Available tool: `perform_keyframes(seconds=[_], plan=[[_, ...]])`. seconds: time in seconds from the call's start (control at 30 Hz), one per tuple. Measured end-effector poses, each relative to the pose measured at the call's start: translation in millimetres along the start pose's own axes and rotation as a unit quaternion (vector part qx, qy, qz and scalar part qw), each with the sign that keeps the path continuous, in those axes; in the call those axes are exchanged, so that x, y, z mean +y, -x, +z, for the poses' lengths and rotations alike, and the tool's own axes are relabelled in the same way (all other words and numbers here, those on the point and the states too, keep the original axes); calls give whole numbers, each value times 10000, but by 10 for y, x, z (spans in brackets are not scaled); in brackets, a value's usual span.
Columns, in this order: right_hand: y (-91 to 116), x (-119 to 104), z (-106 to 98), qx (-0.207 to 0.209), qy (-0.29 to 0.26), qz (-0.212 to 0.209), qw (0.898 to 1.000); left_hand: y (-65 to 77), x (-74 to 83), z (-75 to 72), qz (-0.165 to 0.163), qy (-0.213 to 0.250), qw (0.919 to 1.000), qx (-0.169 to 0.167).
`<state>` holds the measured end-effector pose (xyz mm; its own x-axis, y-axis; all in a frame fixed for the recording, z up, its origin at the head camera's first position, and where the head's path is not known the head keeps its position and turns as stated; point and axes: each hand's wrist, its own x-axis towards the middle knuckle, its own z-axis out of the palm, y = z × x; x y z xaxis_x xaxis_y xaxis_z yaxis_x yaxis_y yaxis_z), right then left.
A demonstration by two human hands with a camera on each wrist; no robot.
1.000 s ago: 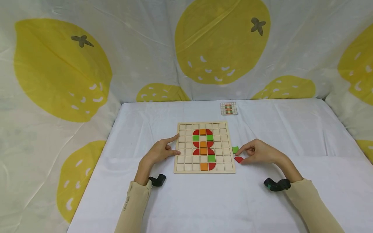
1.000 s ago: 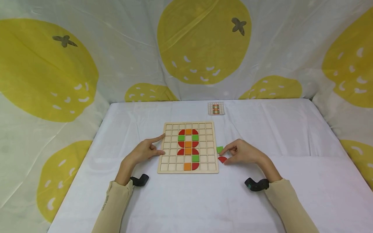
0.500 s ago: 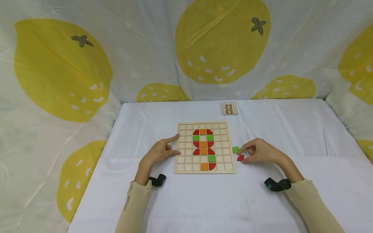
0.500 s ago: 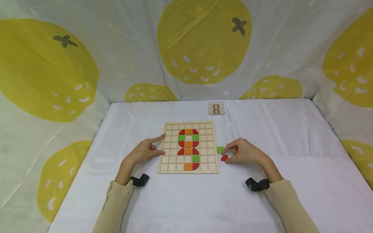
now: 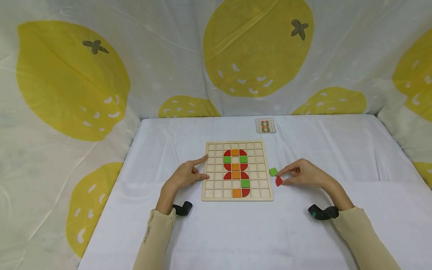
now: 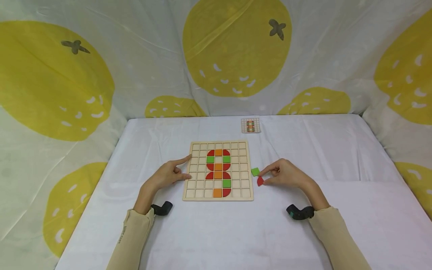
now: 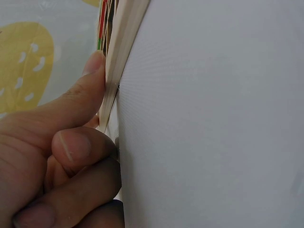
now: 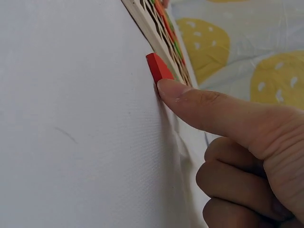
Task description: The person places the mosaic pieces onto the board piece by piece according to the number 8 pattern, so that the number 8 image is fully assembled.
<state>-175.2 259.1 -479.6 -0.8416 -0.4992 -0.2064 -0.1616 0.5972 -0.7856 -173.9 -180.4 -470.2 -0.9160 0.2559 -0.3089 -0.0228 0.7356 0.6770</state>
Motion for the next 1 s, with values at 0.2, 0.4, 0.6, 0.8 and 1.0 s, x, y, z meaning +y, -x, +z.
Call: perform_keyframes(seconds=[0.2, 0.4, 0.6, 0.8, 1.0], plan=[[-5, 10, -2, 199, 5, 11, 9998, -3, -9, 2, 24, -19, 10000, -3], [-28, -22, 60, 301, 48, 210, 9993, -7, -7, 1, 34, -64, 10000, -8], [-48, -53, 134, 53, 63, 145, 9999, -2, 1, -2, -28, -33, 10000, -22], [-39, -48, 121, -68, 65, 162, 9998, -6, -2, 1, -31, -48, 10000, 3], [-10, 11, 52, -71, -12, 76, 9999, -6, -7, 1, -17, -68, 10000, -3]])
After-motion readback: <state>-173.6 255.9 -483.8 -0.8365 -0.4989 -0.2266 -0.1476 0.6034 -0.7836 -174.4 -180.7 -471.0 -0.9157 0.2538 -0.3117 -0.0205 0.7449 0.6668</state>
